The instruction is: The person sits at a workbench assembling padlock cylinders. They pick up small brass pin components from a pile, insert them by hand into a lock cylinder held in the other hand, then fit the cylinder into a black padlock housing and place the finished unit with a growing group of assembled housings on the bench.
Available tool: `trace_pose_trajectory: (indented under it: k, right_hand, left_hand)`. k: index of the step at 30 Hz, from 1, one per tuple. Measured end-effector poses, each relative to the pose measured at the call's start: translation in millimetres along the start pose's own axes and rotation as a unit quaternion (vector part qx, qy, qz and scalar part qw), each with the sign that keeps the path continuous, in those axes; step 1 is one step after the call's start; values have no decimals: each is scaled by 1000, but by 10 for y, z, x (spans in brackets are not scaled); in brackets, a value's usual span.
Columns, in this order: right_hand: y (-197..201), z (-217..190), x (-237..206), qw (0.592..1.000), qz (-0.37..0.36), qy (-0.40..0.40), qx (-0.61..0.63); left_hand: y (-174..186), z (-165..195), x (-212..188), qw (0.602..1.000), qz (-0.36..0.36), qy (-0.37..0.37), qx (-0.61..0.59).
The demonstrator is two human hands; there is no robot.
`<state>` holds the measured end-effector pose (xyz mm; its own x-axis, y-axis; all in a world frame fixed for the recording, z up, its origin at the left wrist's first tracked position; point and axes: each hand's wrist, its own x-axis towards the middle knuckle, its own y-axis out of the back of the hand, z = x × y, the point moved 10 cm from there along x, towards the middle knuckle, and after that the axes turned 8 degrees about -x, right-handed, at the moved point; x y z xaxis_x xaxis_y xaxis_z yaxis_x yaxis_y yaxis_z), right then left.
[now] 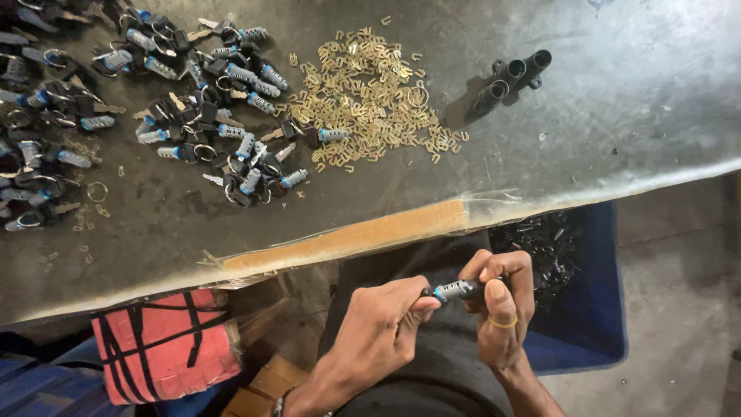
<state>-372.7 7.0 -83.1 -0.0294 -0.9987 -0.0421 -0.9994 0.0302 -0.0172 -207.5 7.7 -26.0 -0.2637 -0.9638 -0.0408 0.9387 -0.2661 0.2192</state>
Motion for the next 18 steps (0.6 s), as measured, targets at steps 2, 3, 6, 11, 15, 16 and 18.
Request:
trace_pose_trajectory:
  k: [2,3,6,11,15,16,18]
  right_hand:
    - [-26,22,-6,999,-8,-15,37]
    - [-49,34,-8,997,-12,-24,67]
    - [-106,46,-6,990,-10,-35,133]
    - [-110,33,-4,992,12,-32,122]
    - [-81,-23,-7,998,13,6,67]
    - [-64,-39,-6,998,15,18,50]
    - [-5,-49,-6,999,21,27,-8]
  left_hand:
    - [19,-11,1,1000,-1,4,-11]
    - [19,-38,3,1000,-2,16,-26]
    - [-10,-109,4,997,-6,39,-60]
    - [-67,-143,-42,996,-7,43,-77]
    - [-64,-125,-60,998,11,36,-54]
    - [-62,-113,-56,998,13,30,-51]
    - [-65,-60,-45,1000,6,2,-17]
